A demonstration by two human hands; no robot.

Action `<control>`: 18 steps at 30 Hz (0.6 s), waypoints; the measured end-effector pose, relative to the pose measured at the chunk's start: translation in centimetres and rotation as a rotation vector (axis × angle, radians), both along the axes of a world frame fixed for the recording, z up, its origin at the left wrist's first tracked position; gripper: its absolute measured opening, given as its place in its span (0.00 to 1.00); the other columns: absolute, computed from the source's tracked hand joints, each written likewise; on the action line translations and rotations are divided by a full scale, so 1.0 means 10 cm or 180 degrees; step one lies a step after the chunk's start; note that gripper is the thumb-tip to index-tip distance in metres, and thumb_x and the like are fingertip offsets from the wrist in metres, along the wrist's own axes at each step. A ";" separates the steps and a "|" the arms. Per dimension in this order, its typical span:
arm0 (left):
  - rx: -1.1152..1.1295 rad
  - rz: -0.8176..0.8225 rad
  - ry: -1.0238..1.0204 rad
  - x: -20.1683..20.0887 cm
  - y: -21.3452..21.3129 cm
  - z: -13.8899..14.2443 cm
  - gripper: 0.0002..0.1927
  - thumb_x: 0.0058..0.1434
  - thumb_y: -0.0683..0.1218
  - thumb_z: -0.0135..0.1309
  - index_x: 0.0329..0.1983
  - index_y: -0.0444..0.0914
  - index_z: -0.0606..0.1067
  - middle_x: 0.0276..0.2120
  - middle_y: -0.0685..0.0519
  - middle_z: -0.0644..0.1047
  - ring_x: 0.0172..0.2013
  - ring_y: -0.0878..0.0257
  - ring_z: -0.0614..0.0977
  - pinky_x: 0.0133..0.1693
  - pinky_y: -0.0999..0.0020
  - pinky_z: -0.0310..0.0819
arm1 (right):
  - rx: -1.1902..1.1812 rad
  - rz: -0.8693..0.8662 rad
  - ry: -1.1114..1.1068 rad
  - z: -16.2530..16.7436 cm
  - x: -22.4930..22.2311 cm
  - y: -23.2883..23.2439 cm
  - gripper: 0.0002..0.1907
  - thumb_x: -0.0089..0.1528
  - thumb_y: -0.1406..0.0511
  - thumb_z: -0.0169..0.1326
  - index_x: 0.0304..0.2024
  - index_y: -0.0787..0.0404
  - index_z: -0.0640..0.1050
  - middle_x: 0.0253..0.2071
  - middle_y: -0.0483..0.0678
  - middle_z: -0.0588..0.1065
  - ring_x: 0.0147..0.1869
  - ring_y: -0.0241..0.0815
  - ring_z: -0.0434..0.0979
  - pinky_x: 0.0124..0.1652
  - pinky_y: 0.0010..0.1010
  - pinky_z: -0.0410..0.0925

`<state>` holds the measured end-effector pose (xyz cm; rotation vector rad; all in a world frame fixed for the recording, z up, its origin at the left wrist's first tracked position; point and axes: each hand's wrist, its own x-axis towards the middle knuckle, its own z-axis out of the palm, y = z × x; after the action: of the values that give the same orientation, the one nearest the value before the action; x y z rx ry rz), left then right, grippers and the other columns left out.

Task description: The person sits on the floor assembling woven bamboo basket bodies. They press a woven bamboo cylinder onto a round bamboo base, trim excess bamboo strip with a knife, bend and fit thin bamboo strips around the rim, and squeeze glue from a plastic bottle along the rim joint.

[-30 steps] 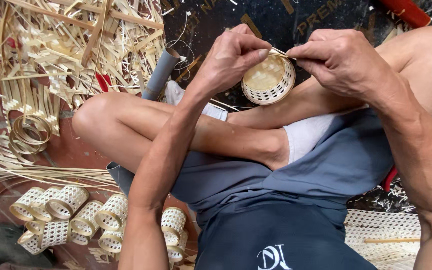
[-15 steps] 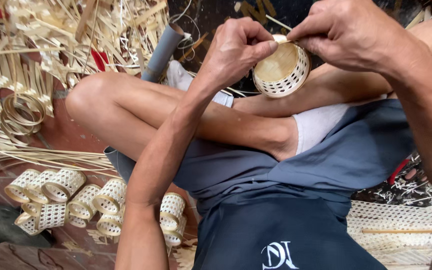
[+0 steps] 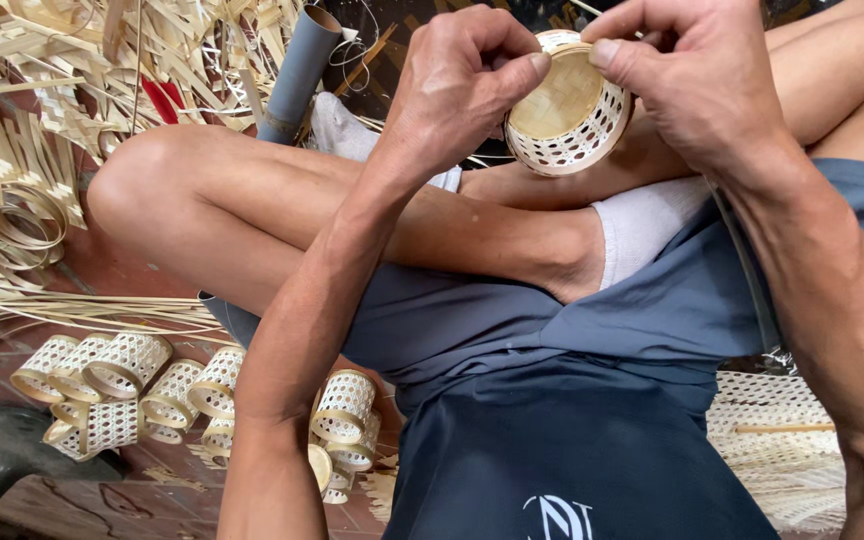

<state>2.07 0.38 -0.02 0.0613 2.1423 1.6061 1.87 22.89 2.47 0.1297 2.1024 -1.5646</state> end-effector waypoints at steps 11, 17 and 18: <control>0.0332 -0.0048 0.0167 -0.04 0.05 -0.13 0.07 0.63 0.44 0.61 0.34 0.33 0.82 0.23 0.57 0.80 0.25 0.73 0.79 0.26 0.73 0.72 | 0.0068 0.0556 -0.0619 -0.08 -0.18 0.19 0.08 0.65 0.67 0.58 0.46 0.61 0.82 0.34 0.42 0.78 0.33 0.28 0.72 0.34 0.20 0.66; 0.0227 0.0007 -0.0239 -0.03 0.03 -0.09 0.07 0.61 0.44 0.60 0.32 0.33 0.80 0.23 0.57 0.80 0.23 0.74 0.81 0.24 0.74 0.77 | -0.0364 -0.0268 -0.0272 -0.02 0.14 0.03 0.05 0.69 0.70 0.61 0.47 0.64 0.83 0.35 0.41 0.78 0.35 0.28 0.73 0.35 0.20 0.66; 0.0196 0.0043 -0.0182 -0.01 0.01 -0.06 0.07 0.60 0.44 0.60 0.32 0.33 0.79 0.23 0.57 0.80 0.23 0.74 0.81 0.24 0.74 0.78 | 0.0009 -0.0211 -0.0029 -0.08 0.17 0.00 0.05 0.70 0.70 0.62 0.48 0.64 0.84 0.34 0.41 0.76 0.33 0.28 0.70 0.32 0.22 0.62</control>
<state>1.99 0.49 -0.60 0.0201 2.0546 1.6613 3.52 22.91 1.65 0.2092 2.1133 -1.5962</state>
